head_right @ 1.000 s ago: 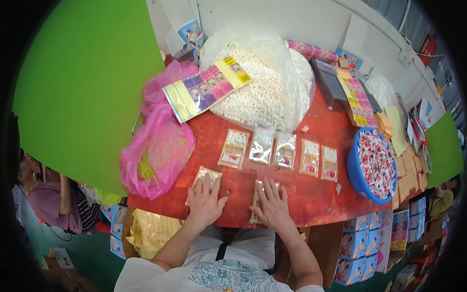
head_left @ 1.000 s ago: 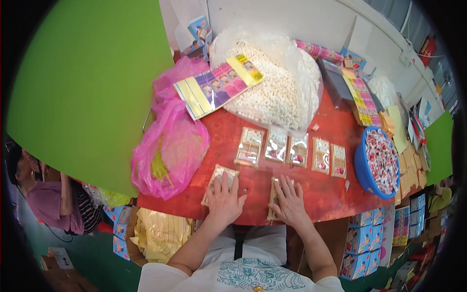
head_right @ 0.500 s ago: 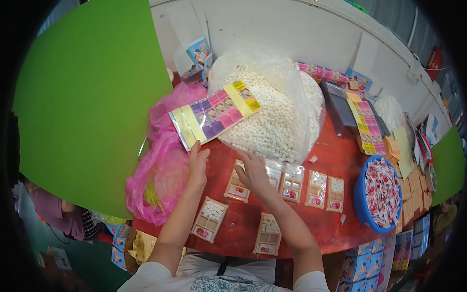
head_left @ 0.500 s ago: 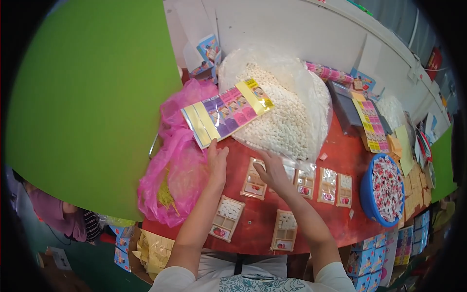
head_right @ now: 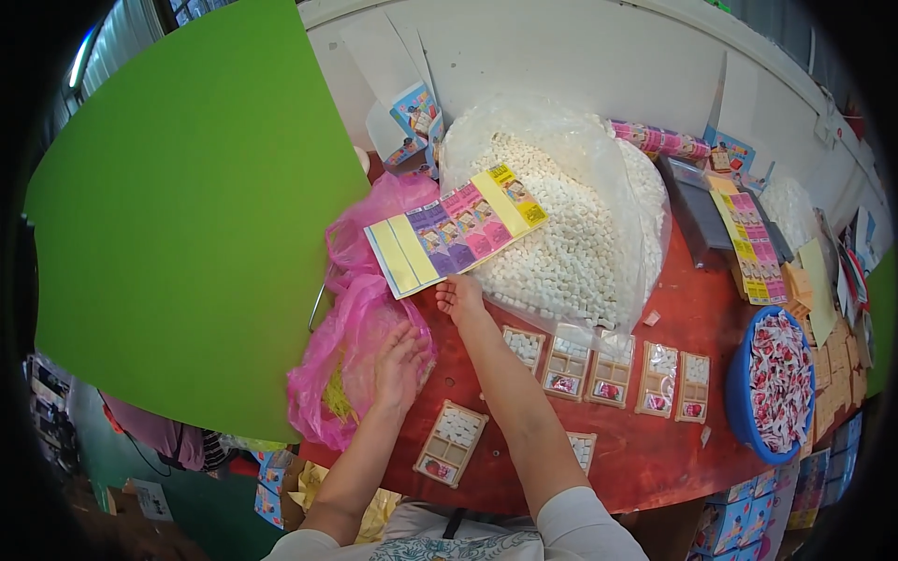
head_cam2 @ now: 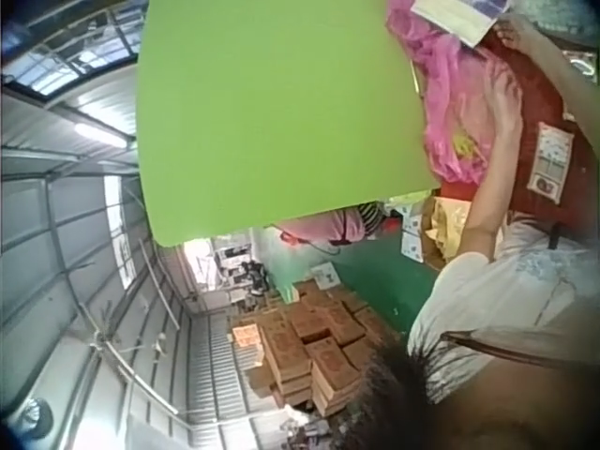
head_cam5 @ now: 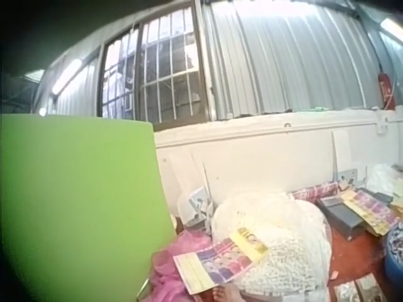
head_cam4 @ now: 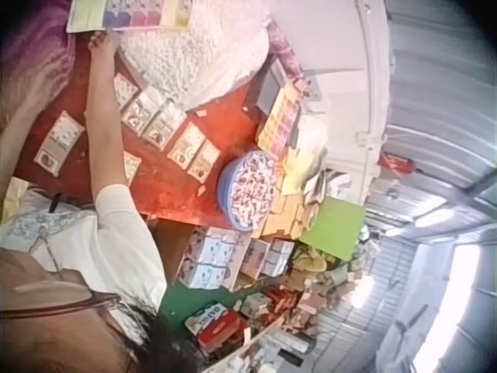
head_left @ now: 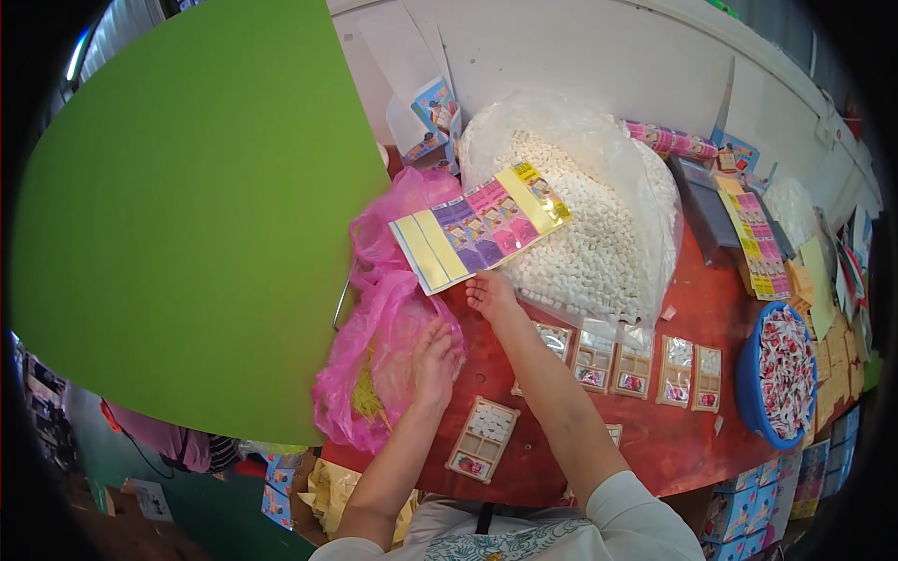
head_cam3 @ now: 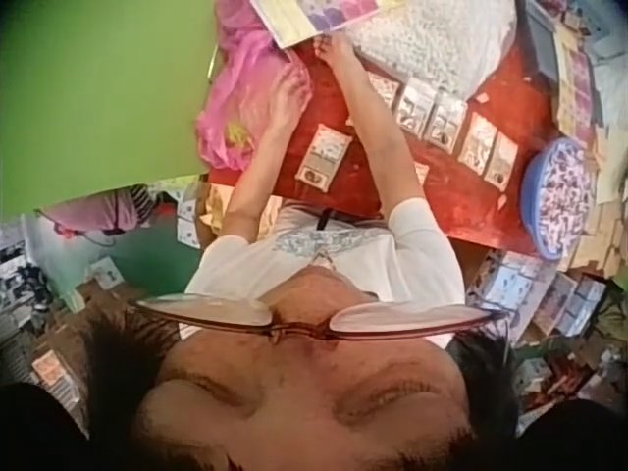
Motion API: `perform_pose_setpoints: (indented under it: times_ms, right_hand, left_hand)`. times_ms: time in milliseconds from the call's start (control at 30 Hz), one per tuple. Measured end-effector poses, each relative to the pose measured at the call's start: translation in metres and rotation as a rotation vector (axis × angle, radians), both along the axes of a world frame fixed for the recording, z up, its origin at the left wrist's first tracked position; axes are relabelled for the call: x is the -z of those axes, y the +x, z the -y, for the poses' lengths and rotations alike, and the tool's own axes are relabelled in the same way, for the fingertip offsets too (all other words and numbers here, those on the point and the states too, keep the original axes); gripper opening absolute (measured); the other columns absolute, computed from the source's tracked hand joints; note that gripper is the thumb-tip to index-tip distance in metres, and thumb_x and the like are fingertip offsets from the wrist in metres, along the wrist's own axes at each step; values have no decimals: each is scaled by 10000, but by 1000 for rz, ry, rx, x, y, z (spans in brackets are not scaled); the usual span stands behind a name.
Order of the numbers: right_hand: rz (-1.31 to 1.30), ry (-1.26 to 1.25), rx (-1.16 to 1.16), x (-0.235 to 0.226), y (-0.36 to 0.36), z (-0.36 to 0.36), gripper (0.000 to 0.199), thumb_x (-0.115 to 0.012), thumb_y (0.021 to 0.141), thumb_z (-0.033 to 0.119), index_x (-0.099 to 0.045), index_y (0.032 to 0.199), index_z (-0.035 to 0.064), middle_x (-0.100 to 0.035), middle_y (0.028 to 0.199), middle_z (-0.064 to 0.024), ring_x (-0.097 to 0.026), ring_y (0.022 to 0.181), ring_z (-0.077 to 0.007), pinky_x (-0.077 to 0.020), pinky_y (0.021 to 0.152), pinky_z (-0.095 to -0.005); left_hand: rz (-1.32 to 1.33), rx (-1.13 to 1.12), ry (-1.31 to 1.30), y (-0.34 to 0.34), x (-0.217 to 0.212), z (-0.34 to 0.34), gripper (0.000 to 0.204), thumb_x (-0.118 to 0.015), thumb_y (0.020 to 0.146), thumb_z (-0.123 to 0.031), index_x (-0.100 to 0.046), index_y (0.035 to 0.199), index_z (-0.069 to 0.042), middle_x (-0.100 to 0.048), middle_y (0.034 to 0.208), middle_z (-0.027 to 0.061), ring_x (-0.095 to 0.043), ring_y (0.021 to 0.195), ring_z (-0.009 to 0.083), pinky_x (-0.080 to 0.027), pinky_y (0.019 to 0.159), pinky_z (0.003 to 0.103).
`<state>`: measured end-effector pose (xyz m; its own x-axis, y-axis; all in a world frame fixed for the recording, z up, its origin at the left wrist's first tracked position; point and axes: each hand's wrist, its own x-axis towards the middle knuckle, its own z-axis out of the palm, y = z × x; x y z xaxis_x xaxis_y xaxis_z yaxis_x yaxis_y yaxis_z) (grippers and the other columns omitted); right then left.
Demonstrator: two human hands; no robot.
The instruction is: Packaging small white items into plastic bags and sealing them with decorative cardboard headers.
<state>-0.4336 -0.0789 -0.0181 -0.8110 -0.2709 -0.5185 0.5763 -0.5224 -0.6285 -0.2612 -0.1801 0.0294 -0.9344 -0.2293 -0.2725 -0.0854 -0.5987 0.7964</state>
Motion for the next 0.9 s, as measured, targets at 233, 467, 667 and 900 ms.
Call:
perform_pose_setpoints:
  times_ms: [233, 467, 667, 900]
  right_hand:
    - [-207, -4, 37, -56, 79, -18, 130, -581, 856, 199, -596, 817, 76, -592, 678, -37, -532, 551, -150, -441, 517, -303]
    - [-415, 146, 97, -73, 174, -29, 122, -591, 843, 166, -607, 773, 68, -560, 606, -13, -473, 481, -83, -346, 443, -214]
    - [-687, 599, -87, -71, 242, -68, 128, -572, 878, 116, -616, 848, -1, -599, 692, -36, -562, 613, -103, -439, 550, -239]
    - [-1213, 1218, 32, -86, 285, -84, 68, -607, 820, 58, -584, 880, 33, -567, 812, -136, -601, 738, -343, -488, 621, -410]
  left_hand:
    - [-25, 64, 59, -2, -13, -27, 317, -533, 895, -196, -522, 1175, -49, -561, 1077, 58, -542, 941, 174, -447, 771, 330]
    - [-142, -63, 154, 30, -16, -43, 198, -510, 904, -192, -610, 936, -24, -626, 824, 70, -577, 699, 163, -449, 614, 285]
    - [-108, 54, 143, 83, -5, -36, 194, -511, 913, -127, -592, 1024, 10, -651, 867, 95, -605, 737, 191, -494, 675, 321]
    - [-125, 140, 156, 124, 6, -58, 137, -525, 900, -54, -605, 1009, -28, -647, 879, 26, -584, 730, 105, -457, 648, 245]
